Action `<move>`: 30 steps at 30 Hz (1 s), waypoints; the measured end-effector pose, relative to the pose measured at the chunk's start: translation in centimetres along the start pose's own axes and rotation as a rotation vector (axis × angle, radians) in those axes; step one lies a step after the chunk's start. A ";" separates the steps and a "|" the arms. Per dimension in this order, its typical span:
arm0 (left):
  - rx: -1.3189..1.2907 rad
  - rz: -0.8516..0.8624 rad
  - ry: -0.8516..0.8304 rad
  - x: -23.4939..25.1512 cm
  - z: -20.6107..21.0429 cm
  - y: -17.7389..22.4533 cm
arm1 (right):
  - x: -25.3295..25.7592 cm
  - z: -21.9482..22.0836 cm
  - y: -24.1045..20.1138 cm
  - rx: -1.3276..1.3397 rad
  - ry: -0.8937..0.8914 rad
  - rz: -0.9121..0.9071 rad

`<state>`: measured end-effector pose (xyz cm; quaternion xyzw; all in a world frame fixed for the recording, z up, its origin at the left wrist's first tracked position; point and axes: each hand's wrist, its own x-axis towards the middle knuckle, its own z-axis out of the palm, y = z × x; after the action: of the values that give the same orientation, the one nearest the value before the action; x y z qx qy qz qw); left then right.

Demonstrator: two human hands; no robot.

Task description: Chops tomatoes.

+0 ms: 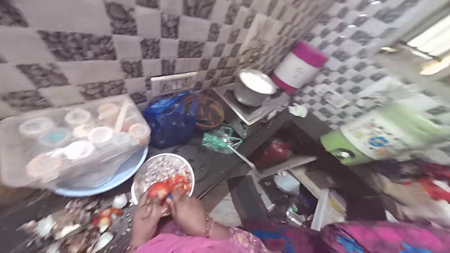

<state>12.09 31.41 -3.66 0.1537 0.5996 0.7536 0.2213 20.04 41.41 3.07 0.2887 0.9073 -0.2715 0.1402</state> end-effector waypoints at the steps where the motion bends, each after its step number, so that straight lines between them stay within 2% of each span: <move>1: -0.043 0.018 0.017 0.3 -0.1 0.2 | -0.1 0.1 0.2 0.018 -0.011 -0.015; 5: -0.036 -0.032 -0.015 0.7 -0.7 1.5 | -0.7 0.1 0.8 0.061 -0.068 -0.015; 10: -0.151 -0.078 -0.109 0.9 -1.1 0.7 | -0.4 0.3 0.6 0.019 -0.013 0.002; 15: -0.137 -0.158 -0.104 0.5 -1.5 0.8 | -0.3 0.3 0.4 -0.018 -0.070 0.046; 18: -0.254 -0.189 -0.143 0.3 -2.6 0.0 | 0.2 0.3 1.5 0.161 -0.152 -0.043; 22: -0.450 -0.275 -0.159 0.1 -3.4 0.8 | 0.6 0.2 4.0 0.601 -0.255 -0.315; 25: -0.504 -0.380 -0.155 0.1 -3.5 2.0 | 0.0 0.4 4.9 0.891 -0.336 -0.339; 27: -0.489 -0.403 -0.191 0.3 -3.8 2.5 | -0.5 -0.2 5.0 0.957 -0.263 -0.338; 28: -0.460 -0.403 -0.241 0.5 -4.1 2.6 | -0.7 -0.7 4.9 0.931 -0.152 -0.343; 30: -0.407 -0.387 -0.363 0.9 -4.7 2.2 | -0.4 -1.5 5.2 0.695 0.100 -0.415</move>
<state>8.65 27.51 -2.66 0.1212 0.4059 0.7621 0.4897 23.34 45.71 2.31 0.1426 0.8064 -0.5700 -0.0677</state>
